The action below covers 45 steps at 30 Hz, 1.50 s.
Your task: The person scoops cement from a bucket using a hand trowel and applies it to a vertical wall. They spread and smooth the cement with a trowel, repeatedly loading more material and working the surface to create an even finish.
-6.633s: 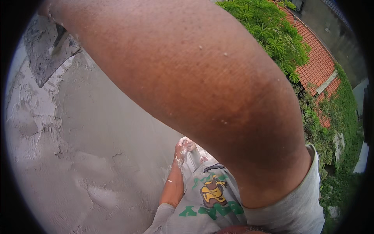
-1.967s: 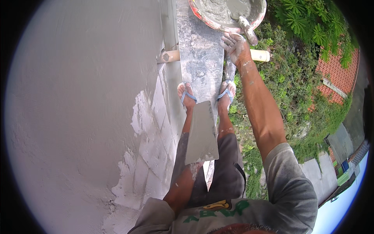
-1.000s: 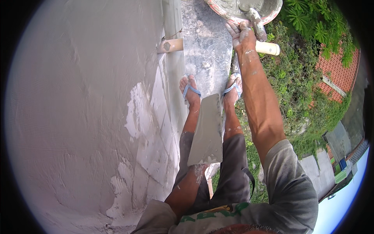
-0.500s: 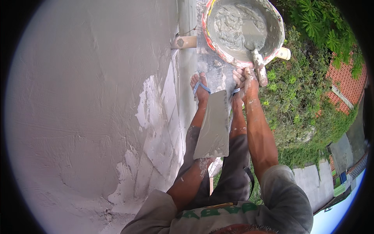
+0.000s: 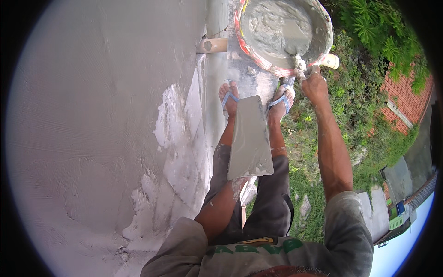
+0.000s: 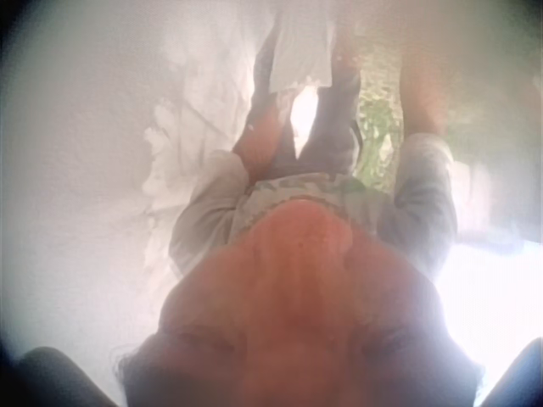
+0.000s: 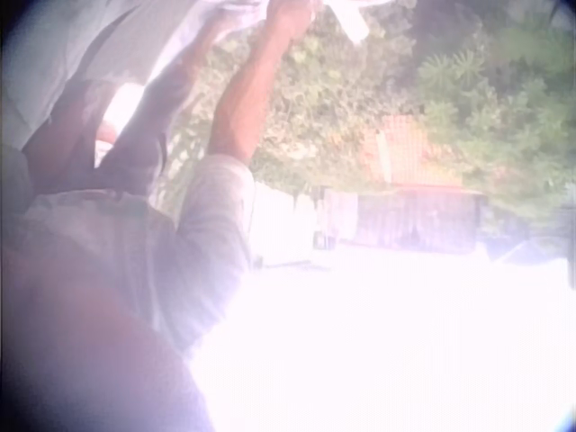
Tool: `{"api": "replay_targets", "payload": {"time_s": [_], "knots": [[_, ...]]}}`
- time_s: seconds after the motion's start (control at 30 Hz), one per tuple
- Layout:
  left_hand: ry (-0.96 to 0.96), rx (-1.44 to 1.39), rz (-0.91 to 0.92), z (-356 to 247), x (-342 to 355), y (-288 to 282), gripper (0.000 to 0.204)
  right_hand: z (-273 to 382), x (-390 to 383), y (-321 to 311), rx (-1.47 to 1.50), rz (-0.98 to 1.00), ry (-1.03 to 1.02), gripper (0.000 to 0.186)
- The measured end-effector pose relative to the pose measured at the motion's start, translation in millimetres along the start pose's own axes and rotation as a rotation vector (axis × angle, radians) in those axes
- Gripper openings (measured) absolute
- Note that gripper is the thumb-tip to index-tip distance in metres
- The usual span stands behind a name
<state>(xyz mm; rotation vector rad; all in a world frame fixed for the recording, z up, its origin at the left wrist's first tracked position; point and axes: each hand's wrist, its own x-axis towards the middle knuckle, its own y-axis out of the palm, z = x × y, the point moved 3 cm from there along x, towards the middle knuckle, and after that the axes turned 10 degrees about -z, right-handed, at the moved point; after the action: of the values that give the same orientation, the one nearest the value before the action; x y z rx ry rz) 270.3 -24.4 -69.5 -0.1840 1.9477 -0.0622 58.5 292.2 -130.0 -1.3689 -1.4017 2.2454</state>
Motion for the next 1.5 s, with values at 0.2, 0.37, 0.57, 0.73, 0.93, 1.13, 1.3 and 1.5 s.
{"api": "replay_targets", "payload": {"time_s": [0.2, 0.37, 0.57, 0.73, 0.93, 1.13, 1.3, 1.5], "knots": [[0.021, -0.019, 0.067, -12.6, 14.1, 16.4, 0.055, 26.6, 26.0, -34.9, -0.28, 0.23, -0.228, 0.053], [0.033, -0.044, 0.1, -19.3, 25.3, 24.8, 0.054, 49.0, 30.1, -125.1, -0.673, 0.027, -0.514, 0.037], [-0.007, -0.084, 0.145, -16.9, 24.4, 32.3, 0.053, 58.1, 51.3, -128.5, -0.871, -0.384, -0.722, 0.026], [-0.057, -0.113, 0.154, -7.9, 15.1, 28.5, 0.052, 70.1, 87.2, -86.6, -0.712, -0.237, -0.571, 0.023], [-0.117, -0.17, 0.165, -6.6, 10.5, 27.6, 0.052, 50.7, 73.1, -55.3, -0.548, -0.085, -0.329, 0.022], [-0.346, -0.493, 0.194, -6.1, 1.5, 24.5, 0.052, 53.4, 35.7, -36.8, -0.512, 0.134, -0.308, 0.031], [-0.058, -0.145, 0.161, -1.9, 12.3, 22.3, 0.054, 65.3, 26.6, -17.1, -0.426, 0.199, -0.262, 0.034], [-0.003, -0.006, 0.137, -9.0, 9.5, 26.5, 0.054, 74.5, 44.4, 14.1, -0.215, 0.24, -0.131, 0.037]]}}
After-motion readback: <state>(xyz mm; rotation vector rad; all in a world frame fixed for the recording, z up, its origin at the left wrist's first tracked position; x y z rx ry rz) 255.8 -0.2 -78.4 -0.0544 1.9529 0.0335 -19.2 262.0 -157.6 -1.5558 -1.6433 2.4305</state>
